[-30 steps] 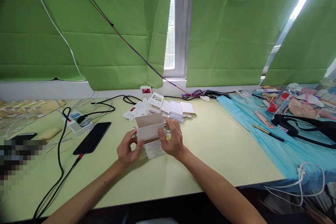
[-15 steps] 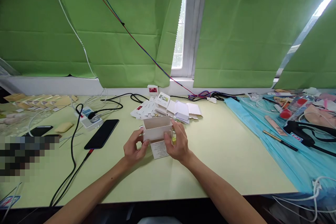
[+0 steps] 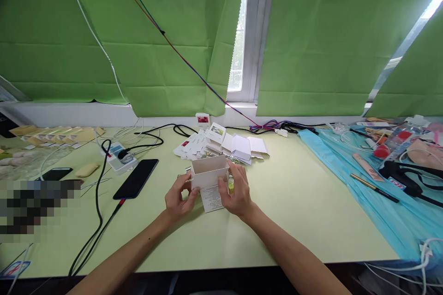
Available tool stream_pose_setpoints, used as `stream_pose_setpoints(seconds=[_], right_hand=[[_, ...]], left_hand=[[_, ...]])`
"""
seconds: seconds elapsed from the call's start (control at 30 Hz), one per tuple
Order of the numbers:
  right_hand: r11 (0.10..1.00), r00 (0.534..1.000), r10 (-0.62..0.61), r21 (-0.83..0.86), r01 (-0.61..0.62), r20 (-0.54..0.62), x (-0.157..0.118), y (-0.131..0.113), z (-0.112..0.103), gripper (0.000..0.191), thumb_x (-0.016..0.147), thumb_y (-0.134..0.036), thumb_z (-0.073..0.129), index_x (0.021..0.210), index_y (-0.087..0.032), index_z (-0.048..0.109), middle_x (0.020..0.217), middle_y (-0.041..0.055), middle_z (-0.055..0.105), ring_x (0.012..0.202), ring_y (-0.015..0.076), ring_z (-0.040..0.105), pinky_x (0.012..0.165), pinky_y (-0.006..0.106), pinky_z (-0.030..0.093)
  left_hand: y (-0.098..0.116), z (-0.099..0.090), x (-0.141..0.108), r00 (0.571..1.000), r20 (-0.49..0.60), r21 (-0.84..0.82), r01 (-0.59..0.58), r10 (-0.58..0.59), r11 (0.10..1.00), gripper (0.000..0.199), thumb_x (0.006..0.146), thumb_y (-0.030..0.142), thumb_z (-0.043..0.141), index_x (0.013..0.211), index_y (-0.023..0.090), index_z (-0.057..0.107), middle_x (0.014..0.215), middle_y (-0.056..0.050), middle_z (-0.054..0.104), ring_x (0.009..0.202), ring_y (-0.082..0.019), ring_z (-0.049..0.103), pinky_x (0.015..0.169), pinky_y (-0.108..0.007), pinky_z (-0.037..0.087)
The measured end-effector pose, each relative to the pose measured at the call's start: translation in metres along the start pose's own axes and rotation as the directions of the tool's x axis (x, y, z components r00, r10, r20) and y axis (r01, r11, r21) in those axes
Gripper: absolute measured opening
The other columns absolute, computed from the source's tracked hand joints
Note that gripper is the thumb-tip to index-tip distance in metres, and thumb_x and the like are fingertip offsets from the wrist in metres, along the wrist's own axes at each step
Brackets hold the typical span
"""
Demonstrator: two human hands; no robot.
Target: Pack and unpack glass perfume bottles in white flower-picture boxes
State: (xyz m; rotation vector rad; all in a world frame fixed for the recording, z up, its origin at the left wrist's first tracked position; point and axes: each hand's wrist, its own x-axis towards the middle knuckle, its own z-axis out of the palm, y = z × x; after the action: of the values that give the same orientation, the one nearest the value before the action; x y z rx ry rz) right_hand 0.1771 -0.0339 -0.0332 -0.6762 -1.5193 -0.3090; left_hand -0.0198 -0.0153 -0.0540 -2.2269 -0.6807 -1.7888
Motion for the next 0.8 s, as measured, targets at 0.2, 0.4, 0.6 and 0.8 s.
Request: stream_pose_setpoints(seconds=[0.2,0.4,0.6,0.8], right_hand=[[1.000,1.000,-0.021,0.012,0.021,-0.004,0.001,0.002,0.000,0.062,0.094,-0.016,0.055,0.154,-0.017,0.037,0.112,0.0157,0.065,0.100,0.0281,0.064,0.074,0.045,0.062],[0.999,0.998,-0.049,-0.023,0.049,-0.027,-0.002,0.003,0.000,0.064,0.095,-0.017,0.052,0.156,-0.017,0.032,0.115,0.0170,0.063,0.102,0.0292,0.063,0.073,0.047,0.063],[0.999,1.000,-0.006,0.033,0.007,-0.028,-0.008,0.003,0.004,0.068,0.092,-0.014,0.054,0.156,-0.018,0.033,0.119,0.0179,0.062,0.106,0.0299,0.063,0.078,0.050,0.063],[1.000,0.999,0.018,0.026,-0.017,-0.040,-0.010,0.003,0.006,0.067,0.093,-0.014,0.054,0.156,-0.020,0.033,0.118,0.0173,0.062,0.105,0.0292,0.065,0.078,0.049,0.064]], left_hand=[[0.001,-0.001,0.001,1.000,0.000,0.008,-0.023,0.023,1.000,0.051,0.097,0.022,0.062,0.145,0.019,0.048,0.098,-0.008,0.072,0.055,-0.008,0.058,0.046,-0.019,0.051],[0.003,0.000,0.005,0.999,-0.014,0.007,-0.045,0.046,0.999,0.050,0.097,0.024,0.062,0.145,0.019,0.048,0.091,-0.005,0.071,0.053,-0.008,0.056,0.047,-0.018,0.051],[0.002,-0.001,0.006,0.999,-0.015,-0.012,-0.042,0.041,0.999,0.052,0.097,0.021,0.061,0.147,0.020,0.046,0.099,-0.009,0.072,0.058,-0.008,0.058,0.048,-0.019,0.053],[0.002,0.001,0.005,0.999,-0.021,-0.028,-0.026,0.026,0.999,0.053,0.097,0.019,0.061,0.147,0.021,0.046,0.103,-0.010,0.071,0.056,-0.007,0.059,0.044,-0.016,0.051]])
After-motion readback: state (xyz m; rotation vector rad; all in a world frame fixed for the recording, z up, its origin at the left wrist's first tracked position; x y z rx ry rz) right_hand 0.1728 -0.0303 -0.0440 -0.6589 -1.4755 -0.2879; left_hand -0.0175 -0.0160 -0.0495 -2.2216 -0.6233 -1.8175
